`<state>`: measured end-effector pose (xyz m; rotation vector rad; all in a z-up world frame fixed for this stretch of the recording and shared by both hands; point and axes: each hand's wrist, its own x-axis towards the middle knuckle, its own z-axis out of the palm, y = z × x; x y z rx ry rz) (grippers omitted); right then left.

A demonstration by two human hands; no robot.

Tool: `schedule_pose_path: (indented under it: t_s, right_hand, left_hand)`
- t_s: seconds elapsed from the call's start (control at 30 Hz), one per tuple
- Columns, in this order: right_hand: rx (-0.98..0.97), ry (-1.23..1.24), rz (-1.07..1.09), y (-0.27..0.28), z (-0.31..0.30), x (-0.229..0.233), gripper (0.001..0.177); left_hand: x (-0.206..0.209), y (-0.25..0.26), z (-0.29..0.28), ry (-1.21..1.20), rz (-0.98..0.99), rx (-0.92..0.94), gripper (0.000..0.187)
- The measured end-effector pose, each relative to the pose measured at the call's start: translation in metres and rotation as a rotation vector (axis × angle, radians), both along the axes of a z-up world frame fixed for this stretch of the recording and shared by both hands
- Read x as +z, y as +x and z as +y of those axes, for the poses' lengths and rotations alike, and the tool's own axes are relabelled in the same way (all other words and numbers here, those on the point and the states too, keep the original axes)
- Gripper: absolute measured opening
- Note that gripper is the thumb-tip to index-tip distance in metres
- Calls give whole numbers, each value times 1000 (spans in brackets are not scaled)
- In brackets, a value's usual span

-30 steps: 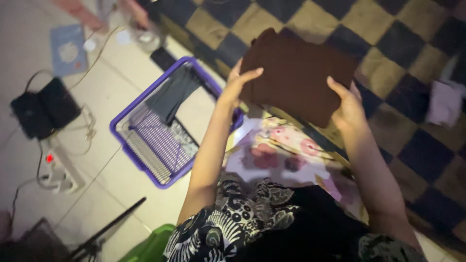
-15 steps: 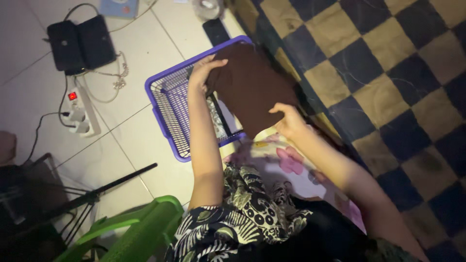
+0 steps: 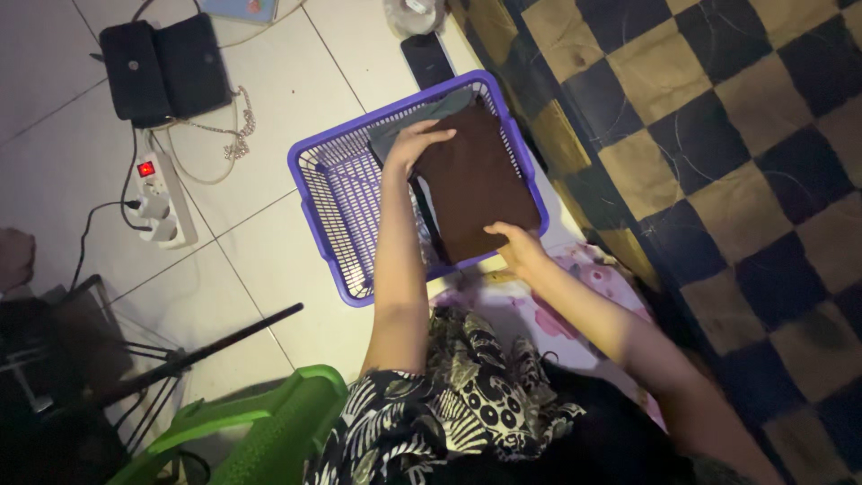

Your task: The person folds multiple garments including shirts, pants, and jeans on a checkered bed surface and places each folded item into a purple laundry basket. The person handles each item one at a time, smoothing and aligning edges before stacking them in the basket.

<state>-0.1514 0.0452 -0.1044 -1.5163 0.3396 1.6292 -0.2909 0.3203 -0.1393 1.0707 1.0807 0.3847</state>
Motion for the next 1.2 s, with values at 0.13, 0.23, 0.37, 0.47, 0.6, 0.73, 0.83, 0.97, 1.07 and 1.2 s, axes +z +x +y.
schedule_pose_path:
  t_s: [0.13,0.23,0.37,0.47,0.6,0.73,0.83,0.97,1.07,1.2]
  right_hand:
    - [229,65,-529,12,-23,28,57]
    - [236,412,-1073,16,-49,50,74]
    - [530,635,-1434,24,-53,76,81]
    - [789,682,-1571,16,-32,82,94]
    - [1061,578,-1588,-6,12,73,128]
    - [1155,449,-1588,-25,34,54,140]
    - [1183,363,-1611,-30,42,40,143]
    - [1184,274,-1587,-30,48,29,146]
    - [1200,239,-1574,-27,53,25,147]
    - [1205,283,-1511,-18,56,26,148]
  left_hand:
    - [16,-3,-7,370,236,50,63]
    - [43,-9,-42,828,489,166,57]
    - [72,2,-104,1121,573,231,51]
    - [76,15,-120,1159,630,64,54]
    - [67,28,-115,1190,653,-12,61]
    - [52,30,-112,1222,667,-65,62]
    - [44,33,-108,1226,678,-69,63]
    - [37,39,-105,1223,712,-59,62]
    - [34,43,-101,1218,719,-42,61]
    - [31,46,-101,1192,751,-4,60]
